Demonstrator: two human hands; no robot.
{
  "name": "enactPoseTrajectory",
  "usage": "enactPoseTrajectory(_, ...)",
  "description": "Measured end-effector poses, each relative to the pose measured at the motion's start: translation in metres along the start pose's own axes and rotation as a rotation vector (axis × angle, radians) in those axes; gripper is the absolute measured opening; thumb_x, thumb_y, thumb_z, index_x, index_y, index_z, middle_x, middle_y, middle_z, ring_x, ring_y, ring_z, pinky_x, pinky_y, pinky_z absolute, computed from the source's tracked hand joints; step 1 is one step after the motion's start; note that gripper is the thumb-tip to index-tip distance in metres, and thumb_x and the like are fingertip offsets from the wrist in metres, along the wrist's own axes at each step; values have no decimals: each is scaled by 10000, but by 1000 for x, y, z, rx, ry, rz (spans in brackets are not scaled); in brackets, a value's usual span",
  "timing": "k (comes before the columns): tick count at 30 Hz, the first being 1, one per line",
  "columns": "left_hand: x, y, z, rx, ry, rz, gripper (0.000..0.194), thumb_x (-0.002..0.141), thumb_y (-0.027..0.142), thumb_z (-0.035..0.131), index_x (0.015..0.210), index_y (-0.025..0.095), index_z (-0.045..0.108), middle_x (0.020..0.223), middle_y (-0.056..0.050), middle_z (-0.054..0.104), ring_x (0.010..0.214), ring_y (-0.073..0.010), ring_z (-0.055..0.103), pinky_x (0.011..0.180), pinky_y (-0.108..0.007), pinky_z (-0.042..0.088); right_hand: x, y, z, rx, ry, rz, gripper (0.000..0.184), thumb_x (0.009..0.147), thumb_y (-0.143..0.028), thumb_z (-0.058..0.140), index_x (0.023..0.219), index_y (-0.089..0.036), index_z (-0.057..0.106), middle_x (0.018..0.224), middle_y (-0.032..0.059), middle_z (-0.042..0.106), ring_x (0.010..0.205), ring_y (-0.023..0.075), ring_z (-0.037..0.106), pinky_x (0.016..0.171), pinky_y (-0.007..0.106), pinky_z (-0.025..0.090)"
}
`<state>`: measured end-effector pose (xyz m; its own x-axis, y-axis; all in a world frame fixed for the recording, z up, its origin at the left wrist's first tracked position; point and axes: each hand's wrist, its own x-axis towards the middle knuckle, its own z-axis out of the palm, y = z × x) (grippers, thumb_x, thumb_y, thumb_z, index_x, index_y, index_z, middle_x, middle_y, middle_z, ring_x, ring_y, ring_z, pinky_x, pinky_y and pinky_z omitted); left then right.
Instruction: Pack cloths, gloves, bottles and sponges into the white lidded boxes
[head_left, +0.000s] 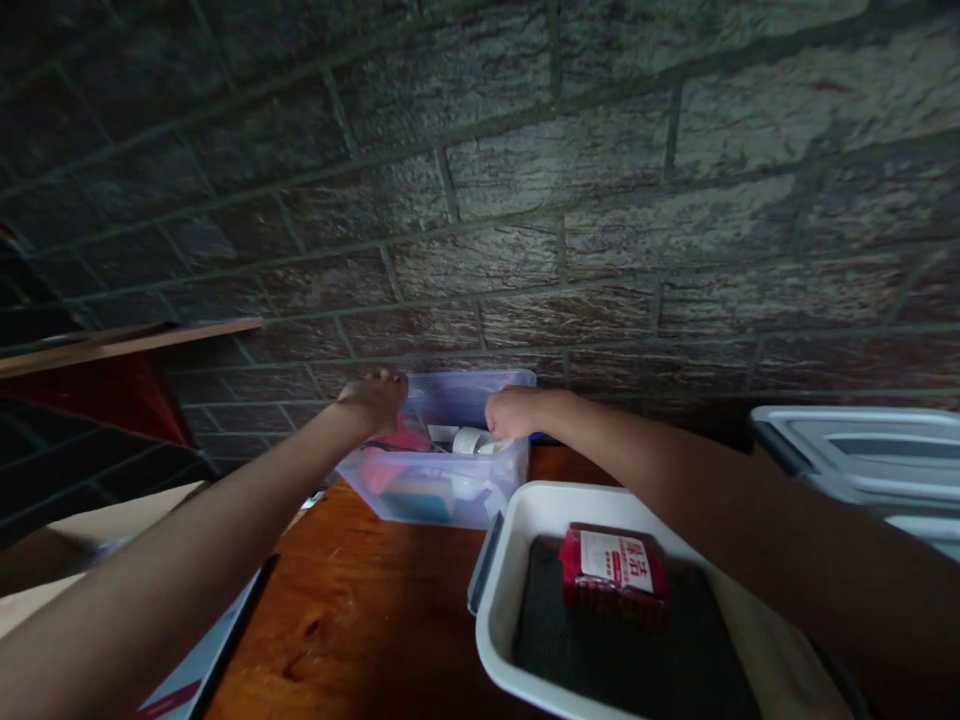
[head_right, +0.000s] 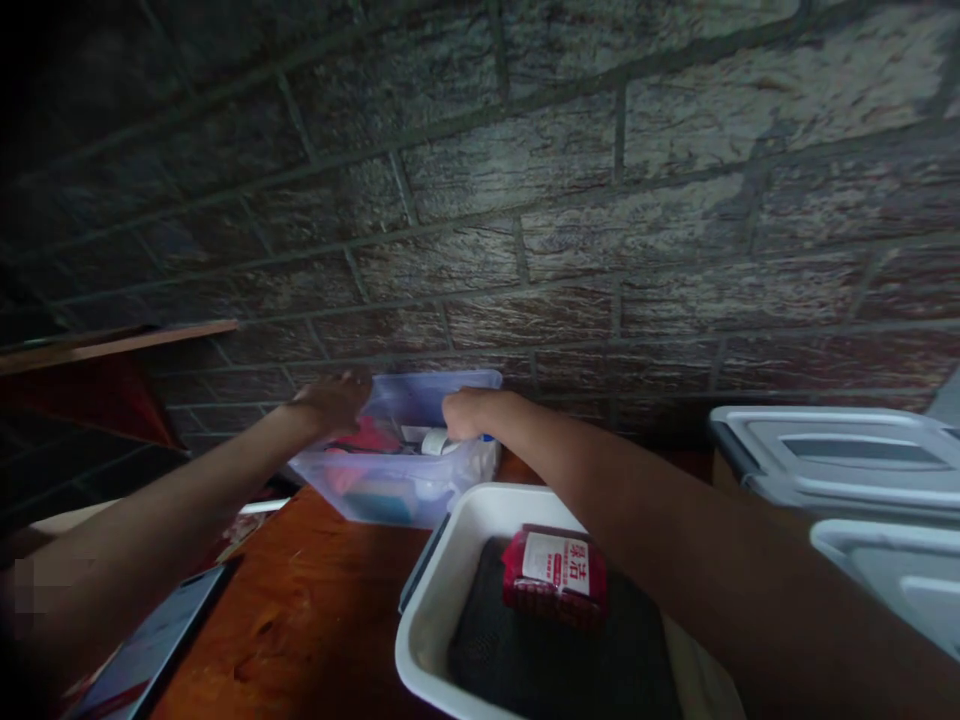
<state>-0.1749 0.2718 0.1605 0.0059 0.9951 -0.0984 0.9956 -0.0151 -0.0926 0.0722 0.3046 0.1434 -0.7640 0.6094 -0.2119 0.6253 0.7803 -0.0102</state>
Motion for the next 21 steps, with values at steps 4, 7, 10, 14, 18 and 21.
enactPoseTrajectory(4, 11, 19, 10, -129, -238, 171, 239, 788, 244, 797, 988, 141, 715, 994, -44, 720, 908, -222, 671, 812, -368, 554, 0, 0, -1, 16, 4, 17, 299, 973, -358, 650, 1194, -156, 661, 1218, 87, 675, 1069, 243, 669, 917, 449, 563)
enactPoseTrajectory(7, 20, 36, 25, -257, -431, 240, 181, 610, 185, 837, 770, 168, 755, 681, 27, 701, 680, -195, 641, 634, -269, 497, 0, -1, -1, 21, 15, 14, 305, 973, -357, 650, 1204, -158, 657, 1227, 89, 671, 1074, 245, 668, 914, 447, 565)
enactPoseTrajectory(10, 26, 44, 34, -344, -512, 246, 149, 561, 199, 820, 698, 195, 762, 551, 63, 647, 573, -179, 596, 560, -252, 450, 1, 0, 0, 12, 12, 5, 313, 974, -359, 650, 1211, -156, 653, 1221, 88, 671, 1055, 242, 673, 897, 439, 573)
enactPoseTrajectory(14, 25, 42, 33, -377, -560, 229, 134, 586, 235, 845, 665, 176, 754, 510, 58, 625, 545, -170, 573, 550, -251, 437, 4, 2, 3, 1, -5, -9, 311, 975, -362, 647, 1208, -157, 654, 1213, 83, 671, 1038, 238, 675, 880, 429, 579)
enactPoseTrajectory(18, 20, 38, 32, -349, -543, 187, 269, 835, 385, 759, 753, 132, 720, 619, 29, 652, 585, -147, 597, 617, -270, 499, 5, 5, 3, 20, 4, -16, 295, 964, -365, 657, 1163, -146, 674, 1158, 84, 696, 1002, 228, 685, 870, 418, 574)
enactPoseTrajectory(21, 18, 35, 32, -344, -482, 155, 298, 959, 420, 641, 932, 128, 695, 836, -7, 698, 720, -157, 665, 707, -322, 566, 8, 3, -2, 44, 13, -22, 261, 818, -319, 787, 981, -119, 751, 1019, 111, 746, 945, 275, 706, 821, 376, 555)
